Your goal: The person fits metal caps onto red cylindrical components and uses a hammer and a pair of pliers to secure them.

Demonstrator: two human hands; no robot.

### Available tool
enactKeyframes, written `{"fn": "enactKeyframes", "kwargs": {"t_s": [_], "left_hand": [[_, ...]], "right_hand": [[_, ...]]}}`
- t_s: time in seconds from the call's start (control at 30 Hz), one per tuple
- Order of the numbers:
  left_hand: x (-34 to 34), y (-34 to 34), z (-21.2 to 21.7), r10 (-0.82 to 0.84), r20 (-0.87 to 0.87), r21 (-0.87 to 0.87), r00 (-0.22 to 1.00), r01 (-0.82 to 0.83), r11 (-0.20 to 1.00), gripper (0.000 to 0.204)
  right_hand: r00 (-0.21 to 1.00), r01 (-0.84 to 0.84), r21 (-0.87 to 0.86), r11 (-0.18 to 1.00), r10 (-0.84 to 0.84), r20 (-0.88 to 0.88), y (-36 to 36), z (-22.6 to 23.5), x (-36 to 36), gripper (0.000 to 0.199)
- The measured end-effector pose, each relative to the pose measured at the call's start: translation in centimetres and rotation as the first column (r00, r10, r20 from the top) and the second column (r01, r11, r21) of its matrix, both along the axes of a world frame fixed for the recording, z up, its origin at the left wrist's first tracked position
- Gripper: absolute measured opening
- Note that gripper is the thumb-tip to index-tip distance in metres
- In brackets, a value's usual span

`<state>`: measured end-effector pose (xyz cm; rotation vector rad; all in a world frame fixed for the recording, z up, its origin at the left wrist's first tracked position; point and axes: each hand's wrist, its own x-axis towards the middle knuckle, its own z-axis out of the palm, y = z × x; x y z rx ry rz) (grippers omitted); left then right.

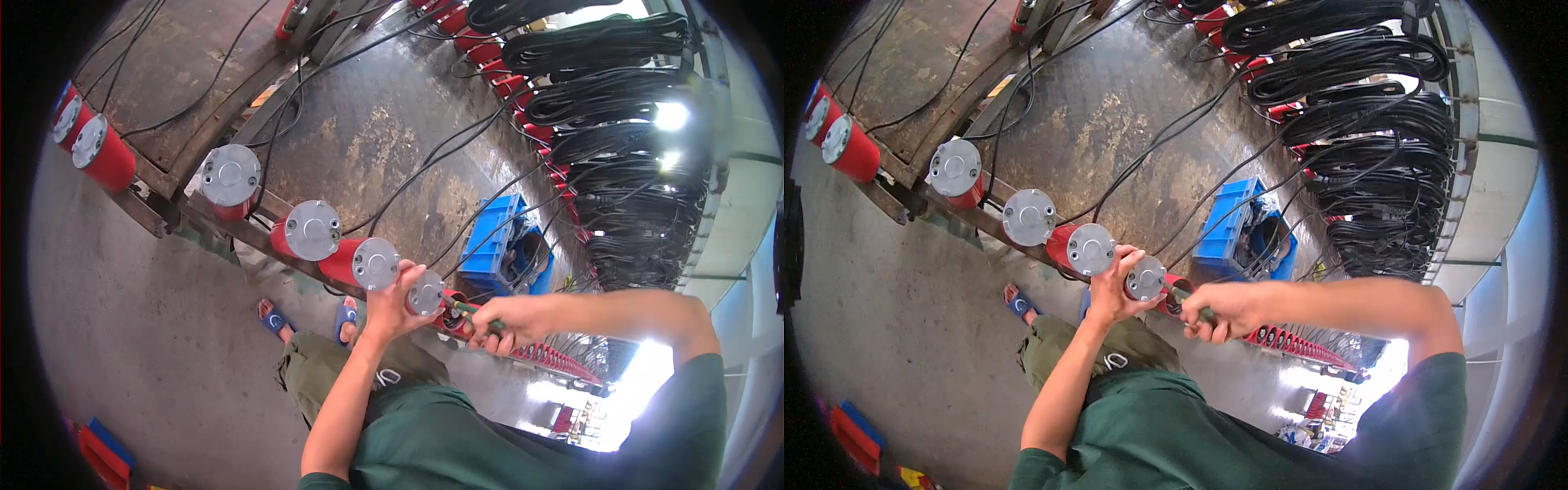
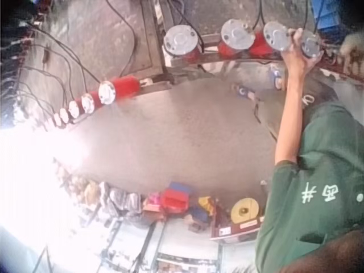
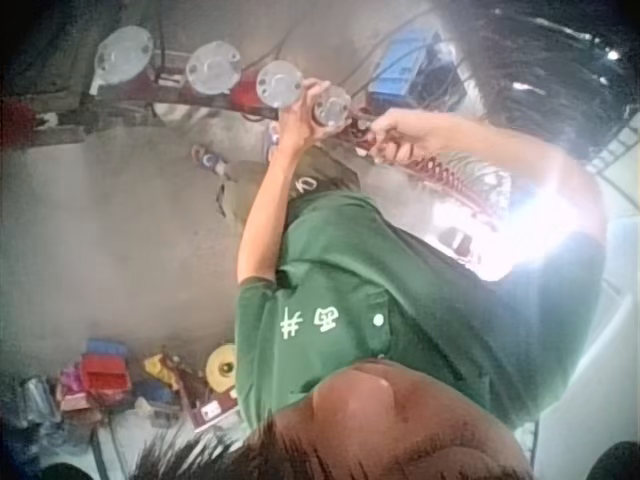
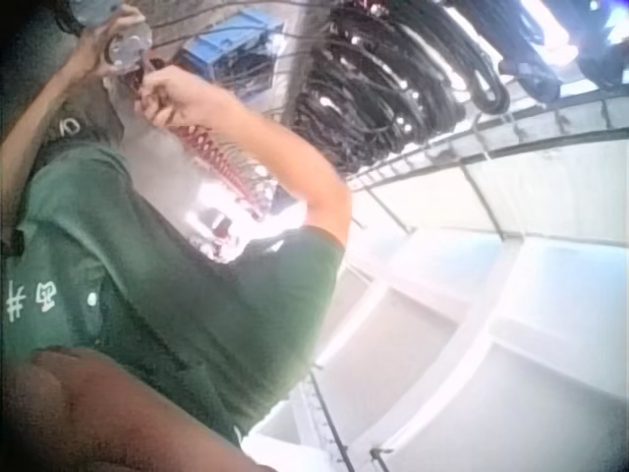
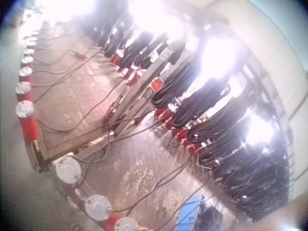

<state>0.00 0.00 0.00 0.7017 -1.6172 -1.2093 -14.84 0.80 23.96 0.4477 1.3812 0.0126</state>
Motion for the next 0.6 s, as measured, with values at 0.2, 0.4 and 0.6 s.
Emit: {"fn": "enactKeyframes", "kwargs": {"t_s": [0.2,0.4,0.6], "left_hand": [[-0.8,2.0,1.4,-0.025,-0.021,0.078,0.999,0.027,0.997,0.088],[-0.2,1.3,1.2,-0.021,-0.038,0.099,0.999,0.025,0.995,0.084],[0.0,1.2,1.5,-0.012,-0.011,0.089,1.000,0.012,0.996,0.085]], "right_hand": [[-0.281,-0.940,-0.022,-0.340,0.810,-0.514,1.7,4.1,-2.2,0.048],[-0.468,-0.745,0.044,-0.665,0.475,-0.746,-1.2,2.9,-1.2,0.070],[-0.622,-0.434,0.180,-0.883,0.149,-0.769,-2.8,1.3,-1.3,0.083]]}}
